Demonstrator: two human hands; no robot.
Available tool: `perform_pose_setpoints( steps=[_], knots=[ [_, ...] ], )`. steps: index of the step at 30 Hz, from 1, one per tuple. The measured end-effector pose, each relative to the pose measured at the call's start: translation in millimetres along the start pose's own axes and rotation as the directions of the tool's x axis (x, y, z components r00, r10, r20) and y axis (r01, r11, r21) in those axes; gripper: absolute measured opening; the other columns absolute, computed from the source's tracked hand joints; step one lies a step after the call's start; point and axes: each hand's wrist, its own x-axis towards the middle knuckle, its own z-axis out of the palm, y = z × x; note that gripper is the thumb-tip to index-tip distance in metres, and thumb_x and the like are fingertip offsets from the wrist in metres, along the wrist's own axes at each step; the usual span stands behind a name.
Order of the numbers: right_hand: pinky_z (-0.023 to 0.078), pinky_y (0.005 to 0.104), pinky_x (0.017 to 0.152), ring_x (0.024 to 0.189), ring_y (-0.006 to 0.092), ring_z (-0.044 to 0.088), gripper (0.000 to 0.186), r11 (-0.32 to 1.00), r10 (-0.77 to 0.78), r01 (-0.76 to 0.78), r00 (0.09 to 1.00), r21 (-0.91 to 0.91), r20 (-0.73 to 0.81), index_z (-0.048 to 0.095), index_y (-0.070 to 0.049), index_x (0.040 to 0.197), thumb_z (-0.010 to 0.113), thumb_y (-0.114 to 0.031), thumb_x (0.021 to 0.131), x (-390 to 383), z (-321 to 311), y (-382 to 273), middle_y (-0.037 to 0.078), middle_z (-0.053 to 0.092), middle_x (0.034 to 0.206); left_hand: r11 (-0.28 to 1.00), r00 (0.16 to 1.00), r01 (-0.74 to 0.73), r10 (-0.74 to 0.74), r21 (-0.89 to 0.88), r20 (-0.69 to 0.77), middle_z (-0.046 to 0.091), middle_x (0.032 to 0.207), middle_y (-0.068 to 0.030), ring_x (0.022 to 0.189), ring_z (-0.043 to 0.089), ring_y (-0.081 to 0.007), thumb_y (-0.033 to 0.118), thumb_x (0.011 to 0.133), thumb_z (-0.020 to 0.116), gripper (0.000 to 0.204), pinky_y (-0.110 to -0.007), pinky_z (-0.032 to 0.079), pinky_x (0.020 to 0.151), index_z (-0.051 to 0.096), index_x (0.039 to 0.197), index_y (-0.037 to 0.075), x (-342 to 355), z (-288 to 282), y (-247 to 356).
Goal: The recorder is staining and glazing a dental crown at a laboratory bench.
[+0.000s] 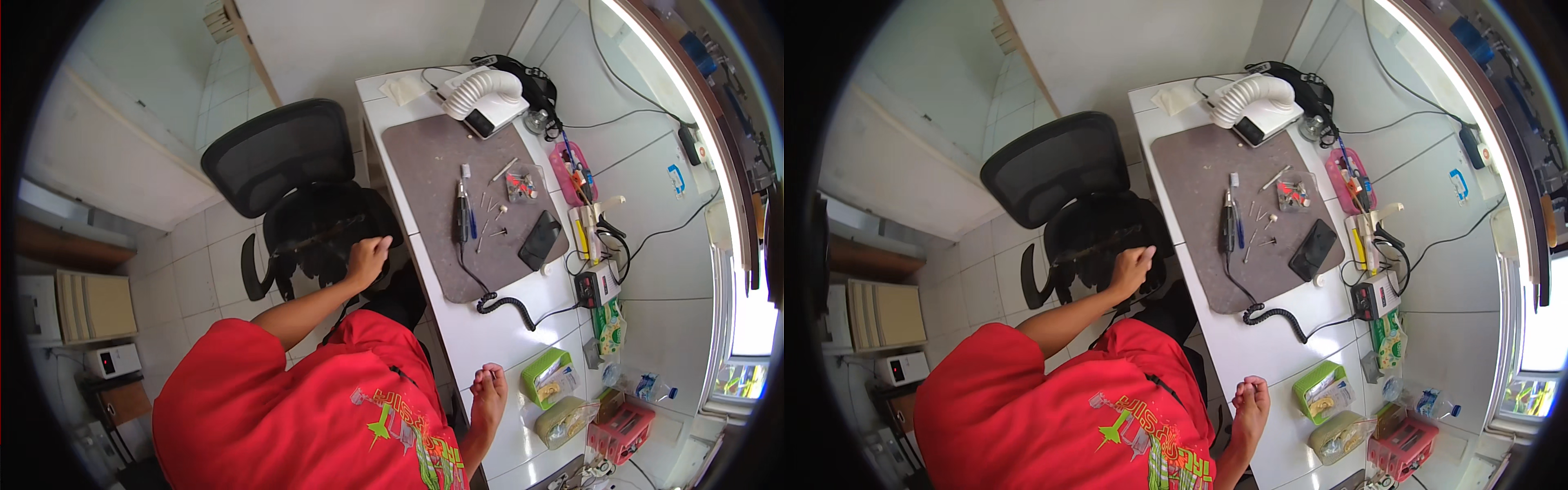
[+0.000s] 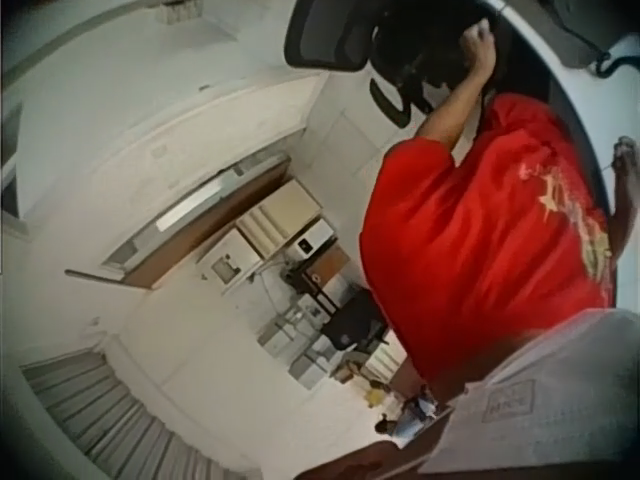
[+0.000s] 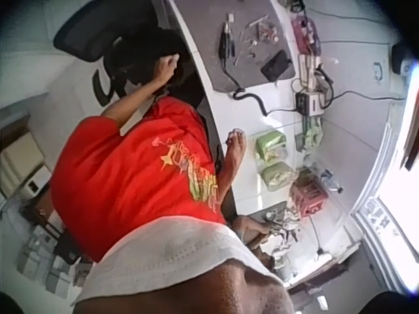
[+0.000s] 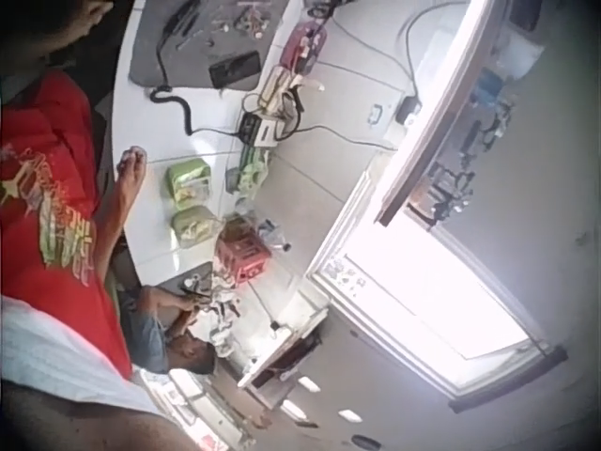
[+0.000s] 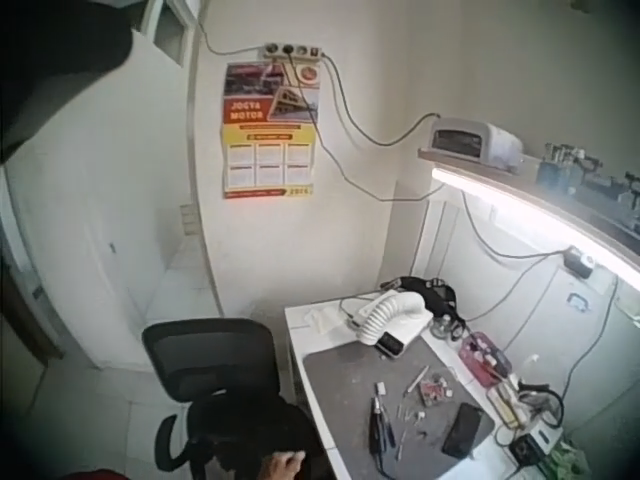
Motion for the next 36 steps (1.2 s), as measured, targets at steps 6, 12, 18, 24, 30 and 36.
perform_pose_setpoints(
  steps=[6,12,18,24,30,36],
  knots=[
    [0.034,0.0178,0.052,0.059,0.0045,0.041,0.009,0.992,0.101,-0.096,0.994,-0.080,0.052,0.053,-0.004,0.093,0.047,-0.010,0.094,-8.5,12.1,8.0,0.000,0.050,0.072,0.934,0.933,0.299,-0.243,0.196,-0.264,0.060,0.060,-0.0135,0.055,0.062,-0.0267,0.028,0.085,0.060,0.029,-0.037,0.049,0.056,0.056,0.073,0.001,-163.5,-83.8,-149.2],
    [0.039,0.0206,0.058,0.064,0.0073,0.048,0.012,0.924,0.055,0.017,0.983,-0.382,0.177,0.058,0.001,0.092,0.051,-0.008,0.090,-15.0,21.7,-4.7,0.004,0.058,0.081,0.648,0.861,0.420,-0.506,0.635,-0.054,0.062,0.075,-0.0246,0.073,0.063,-0.0402,0.035,0.088,0.044,0.044,-0.049,0.050,0.068,0.063,0.072,-0.001,-271.0,-122.9,-178.0],
    [0.047,0.0221,0.061,0.064,0.0103,0.057,0.012,0.965,0.147,-0.123,0.985,-0.233,0.090,0.059,0.004,0.094,0.054,-0.006,0.089,-26.5,35.5,22.9,0.008,0.064,0.081,0.713,0.903,0.112,-0.363,0.692,0.228,0.062,0.083,-0.0249,0.078,0.061,-0.0429,0.020,0.088,0.041,0.029,-0.050,0.050,0.070,0.060,0.081,-0.001,-198.1,-136.3,-139.5],
    [0.050,0.0216,0.064,0.070,0.0126,0.060,0.011,0.959,0.203,-0.133,0.939,-0.249,0.278,0.059,0.004,0.095,0.058,-0.003,0.087,-27.9,125.1,77.5,0.015,0.066,0.087,0.990,0.993,-0.083,0.072,0.118,0.091,0.055,0.070,-0.0225,0.071,0.057,-0.0438,0.008,0.087,0.045,0.018,-0.051,0.041,0.062,0.035,0.101,0.002,-124.4,-173.9,-82.1],
    [0.047,0.0184,0.064,0.069,0.0084,0.059,0.010,0.898,0.321,-0.109,0.824,-0.426,0.467,0.061,0.001,0.094,0.060,-0.004,0.085,-13.6,283.2,138.2,0.013,0.068,0.091,0.956,0.966,-0.200,0.157,0.213,0.204,0.053,0.066,-0.0199,0.064,0.055,-0.0415,0.024,0.088,0.053,0.025,-0.048,0.040,0.055,0.046,0.078,0.002,-138.9,-283.6,-101.3],
    [0.046,0.0190,0.065,0.069,0.0066,0.056,0.014,0.818,0.407,-0.038,0.743,-0.574,0.531,0.061,0.001,0.098,0.059,-0.009,0.087,-36.0,452.8,233.0,0.011,0.067,0.095,0.979,0.993,0.054,-0.073,0.196,0.092,0.058,0.071,-0.0215,0.062,0.056,-0.0428,0.019,0.089,0.049,0.016,-0.049,0.045,0.061,0.052,0.094,0.005,-170.2,-408.8,-221.7]
  ],
)
